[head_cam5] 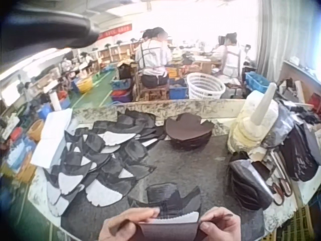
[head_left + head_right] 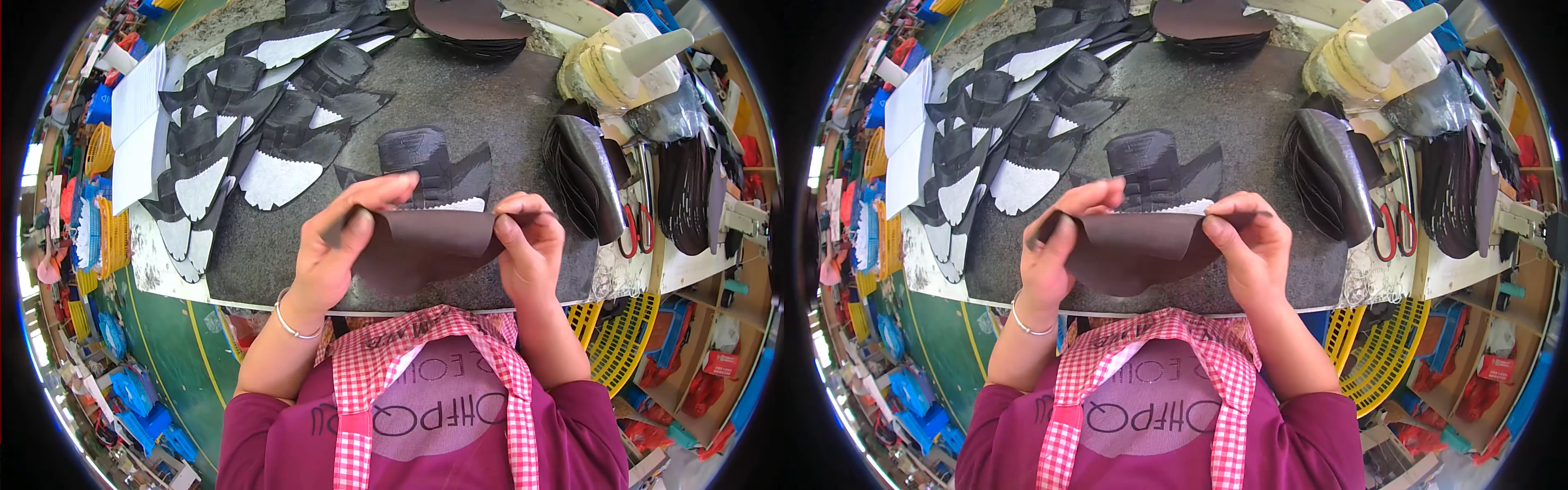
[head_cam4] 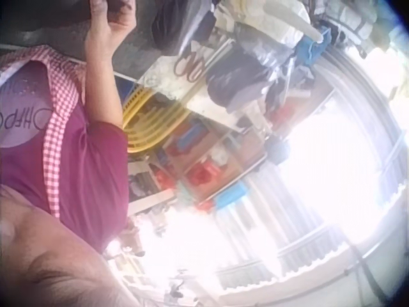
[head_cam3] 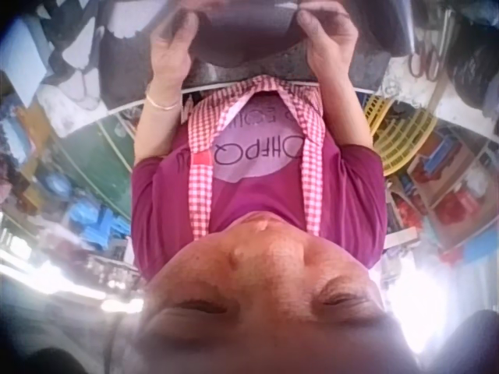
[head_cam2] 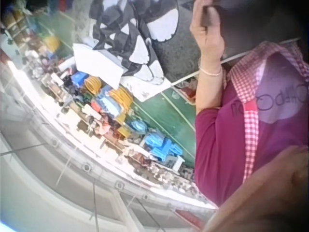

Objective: The worker is sorting, stacking, and organizing pre-cut shoe components on a workstation.

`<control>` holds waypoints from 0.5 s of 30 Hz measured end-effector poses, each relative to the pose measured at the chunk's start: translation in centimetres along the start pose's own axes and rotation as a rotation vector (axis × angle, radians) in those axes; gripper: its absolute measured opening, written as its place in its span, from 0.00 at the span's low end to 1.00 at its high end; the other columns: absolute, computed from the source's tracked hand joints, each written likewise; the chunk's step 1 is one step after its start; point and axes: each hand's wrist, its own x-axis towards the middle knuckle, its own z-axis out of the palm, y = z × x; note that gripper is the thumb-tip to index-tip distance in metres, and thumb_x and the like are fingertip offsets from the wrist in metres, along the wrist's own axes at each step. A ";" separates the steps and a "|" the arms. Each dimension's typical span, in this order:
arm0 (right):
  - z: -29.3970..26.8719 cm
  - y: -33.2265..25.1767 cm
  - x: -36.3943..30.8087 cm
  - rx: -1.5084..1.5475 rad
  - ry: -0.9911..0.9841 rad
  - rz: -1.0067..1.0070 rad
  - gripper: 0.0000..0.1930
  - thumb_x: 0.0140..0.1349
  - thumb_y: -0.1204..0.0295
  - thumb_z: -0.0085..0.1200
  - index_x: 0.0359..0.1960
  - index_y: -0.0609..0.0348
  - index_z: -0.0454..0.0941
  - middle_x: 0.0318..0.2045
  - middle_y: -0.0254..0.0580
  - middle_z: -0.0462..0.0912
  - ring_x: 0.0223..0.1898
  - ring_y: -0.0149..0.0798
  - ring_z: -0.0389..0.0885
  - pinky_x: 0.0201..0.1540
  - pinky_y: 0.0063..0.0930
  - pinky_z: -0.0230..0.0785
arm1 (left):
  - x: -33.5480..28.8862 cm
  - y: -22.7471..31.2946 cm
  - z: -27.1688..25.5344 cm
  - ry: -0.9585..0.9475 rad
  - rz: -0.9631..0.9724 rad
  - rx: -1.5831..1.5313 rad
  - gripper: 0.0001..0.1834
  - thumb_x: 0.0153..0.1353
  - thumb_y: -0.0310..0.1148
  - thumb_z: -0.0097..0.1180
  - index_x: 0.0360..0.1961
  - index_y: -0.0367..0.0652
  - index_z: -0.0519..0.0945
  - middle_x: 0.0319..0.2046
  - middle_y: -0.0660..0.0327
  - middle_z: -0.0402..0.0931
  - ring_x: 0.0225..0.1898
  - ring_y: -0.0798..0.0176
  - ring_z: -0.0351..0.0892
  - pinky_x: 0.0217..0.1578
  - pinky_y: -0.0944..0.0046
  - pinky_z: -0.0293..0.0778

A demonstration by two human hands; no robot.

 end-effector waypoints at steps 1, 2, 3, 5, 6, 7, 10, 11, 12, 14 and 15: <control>-0.4 -0.3 -0.2 0.002 -0.004 0.009 0.08 0.61 0.84 0.61 0.41 0.63 0.81 0.40 0.35 0.81 0.42 0.28 0.79 0.48 0.23 0.70 | -0.7 -0.1 -1.2 -0.031 0.104 0.560 0.26 0.70 0.32 0.49 0.68 0.36 0.67 0.49 0.47 0.78 0.53 0.56 0.79 0.61 0.52 0.71; -0.7 -0.9 -0.5 -0.157 -0.018 0.031 0.07 0.61 0.84 0.61 0.40 0.63 0.80 0.40 0.35 0.81 0.42 0.27 0.78 0.47 0.22 0.70 | -1.6 -0.5 -1.6 -0.023 0.097 0.559 0.26 0.70 0.32 0.49 0.68 0.36 0.67 0.49 0.47 0.78 0.53 0.56 0.79 0.61 0.52 0.71; -0.7 -1.5 -0.8 -0.316 -0.032 0.052 0.06 0.61 0.84 0.61 0.39 0.64 0.80 0.39 0.35 0.82 0.41 0.26 0.78 0.46 0.20 0.70 | -2.8 -0.7 -1.7 0.038 0.024 0.457 0.23 0.66 0.26 0.57 0.62 0.36 0.73 0.43 0.53 0.80 0.46 0.63 0.80 0.52 0.61 0.73; 0.1 -2.1 -0.7 -0.358 0.050 0.089 0.06 0.61 0.82 0.63 0.39 0.64 0.80 0.36 0.33 0.83 0.38 0.23 0.79 0.41 0.17 0.70 | -3.6 -1.0 -1.5 0.105 -0.055 0.352 0.20 0.61 0.21 0.64 0.55 0.36 0.78 0.36 0.59 0.82 0.38 0.70 0.81 0.43 0.70 0.75; -0.1 -2.3 -0.3 -0.424 0.025 0.169 0.06 0.62 0.80 0.63 0.39 0.63 0.80 0.33 0.32 0.83 0.36 0.22 0.79 0.38 0.16 0.71 | -3.4 -1.1 -1.1 0.243 -0.125 0.265 0.14 0.61 0.22 0.66 0.48 0.37 0.79 0.33 0.62 0.81 0.36 0.73 0.80 0.40 0.72 0.75; -0.3 -2.3 0.2 -0.491 -0.002 0.248 0.06 0.63 0.78 0.63 0.40 0.63 0.80 0.31 0.31 0.83 0.34 0.22 0.80 0.34 0.15 0.71 | -3.1 -1.2 -0.8 0.380 -0.194 0.177 0.09 0.61 0.24 0.67 0.40 0.38 0.79 0.31 0.65 0.80 0.33 0.76 0.79 0.37 0.74 0.74; -0.1 -1.4 2.6 -0.570 -0.006 0.334 0.08 0.65 0.72 0.63 0.39 0.63 0.80 0.28 0.31 0.84 0.28 0.21 0.80 0.26 0.16 0.70 | -1.9 -1.4 -1.9 0.405 -0.263 0.351 0.08 0.62 0.27 0.66 0.33 0.39 0.77 0.26 0.68 0.79 0.27 0.78 0.76 0.29 0.76 0.73; 0.2 -1.2 3.4 -0.597 -0.014 0.360 0.09 0.65 0.70 0.63 0.38 0.64 0.80 0.28 0.32 0.84 0.27 0.21 0.80 0.25 0.16 0.70 | -1.6 -1.4 -2.2 0.421 -0.316 0.419 0.07 0.63 0.27 0.66 0.34 0.38 0.78 0.24 0.68 0.78 0.24 0.79 0.75 0.26 0.76 0.72; 0.5 -1.0 4.1 -0.608 -0.009 0.333 0.09 0.64 0.71 0.63 0.36 0.65 0.80 0.27 0.34 0.85 0.26 0.21 0.80 0.25 0.17 0.70 | -1.2 -1.8 -2.5 0.427 -0.285 0.470 0.08 0.64 0.31 0.65 0.36 0.37 0.80 0.23 0.67 0.79 0.22 0.78 0.76 0.23 0.75 0.72; 0.3 -0.6 5.2 -0.678 -0.034 0.332 0.09 0.64 0.71 0.63 0.35 0.66 0.79 0.26 0.34 0.85 0.26 0.21 0.80 0.25 0.18 0.70 | -0.7 -1.5 -2.7 0.430 -0.325 0.505 0.08 0.65 0.31 0.64 0.37 0.37 0.80 0.25 0.65 0.80 0.23 0.77 0.77 0.23 0.76 0.73; 0.1 -0.4 5.5 -0.745 -0.058 0.327 0.09 0.64 0.72 0.63 0.34 0.66 0.79 0.25 0.35 0.84 0.26 0.21 0.80 0.24 0.19 0.70 | -0.5 -1.3 -2.7 0.430 -0.362 0.544 0.08 0.66 0.31 0.62 0.39 0.37 0.80 0.27 0.64 0.81 0.24 0.76 0.78 0.23 0.76 0.73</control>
